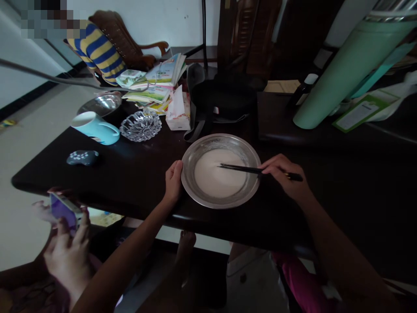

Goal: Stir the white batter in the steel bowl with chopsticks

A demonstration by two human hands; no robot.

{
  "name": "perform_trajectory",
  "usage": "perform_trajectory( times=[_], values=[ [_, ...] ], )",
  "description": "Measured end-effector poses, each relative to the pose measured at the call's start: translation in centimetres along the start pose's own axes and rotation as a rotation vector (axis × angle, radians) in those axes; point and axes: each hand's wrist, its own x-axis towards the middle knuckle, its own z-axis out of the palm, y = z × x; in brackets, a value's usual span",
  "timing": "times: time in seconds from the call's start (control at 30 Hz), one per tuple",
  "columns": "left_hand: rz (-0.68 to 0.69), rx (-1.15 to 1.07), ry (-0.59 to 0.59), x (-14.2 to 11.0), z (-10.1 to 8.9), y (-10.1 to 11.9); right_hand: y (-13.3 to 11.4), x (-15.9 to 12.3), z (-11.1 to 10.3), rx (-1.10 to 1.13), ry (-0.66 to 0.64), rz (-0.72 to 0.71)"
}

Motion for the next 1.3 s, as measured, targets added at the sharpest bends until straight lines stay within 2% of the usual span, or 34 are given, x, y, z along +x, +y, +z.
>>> perform_trajectory(
  times=[0.07,0.1,0.23,0.27,0.4,0.43,0.53,0.6,0.73,0.8,0.9,0.93,1.07,1.1,1.23,1.3],
  values=[
    [0.000,0.001,-0.003,0.02,0.00,-0.04,0.09,-0.04,-0.15,0.041,0.099,0.024],
    [0.000,0.003,-0.004,0.03,0.01,-0.04,0.11,-0.05,-0.20,0.067,0.105,0.026],
    [-0.008,-0.001,0.004,0.02,0.08,0.06,-0.04,0.05,0.00,0.037,-0.067,-0.018],
    [-0.008,-0.002,0.008,0.01,0.09,0.09,-0.08,0.08,0.05,0.010,-0.068,-0.018],
    [-0.003,0.007,0.006,0.00,0.07,0.06,-0.11,0.04,-0.02,0.068,0.126,0.008],
    [-0.008,0.005,0.001,0.00,0.05,0.02,-0.13,0.02,-0.02,0.099,0.131,0.008],
    [-0.026,-0.005,0.001,0.03,0.00,-0.09,-0.24,0.09,0.15,0.074,-0.008,-0.011],
    [-0.024,-0.003,0.008,0.03,-0.01,-0.12,-0.23,0.15,0.20,0.006,-0.038,-0.008],
    [-0.005,-0.006,-0.001,0.00,0.04,0.00,-0.01,0.08,-0.05,0.061,0.146,0.048],
    [-0.007,-0.010,-0.007,-0.01,0.09,0.11,-0.07,0.04,-0.06,0.097,0.103,0.053],
    [-0.003,-0.005,0.003,0.00,0.11,0.18,-0.25,0.09,0.09,0.031,-0.051,0.036],
    [-0.001,-0.003,0.009,0.00,0.11,0.16,-0.25,0.09,0.10,0.009,-0.052,0.040],
    [-0.019,0.006,0.006,-0.02,0.05,0.00,0.09,-0.04,-0.09,0.076,0.129,0.075],
    [-0.024,0.006,0.002,-0.02,0.03,-0.02,0.15,-0.07,-0.09,0.095,0.123,0.069],
    [-0.013,0.004,0.003,0.00,0.03,-0.03,0.15,-0.02,0.12,0.001,-0.045,0.021],
    [-0.008,0.006,0.006,0.02,0.04,-0.03,0.18,-0.01,0.06,-0.019,0.013,0.027]
  ],
)
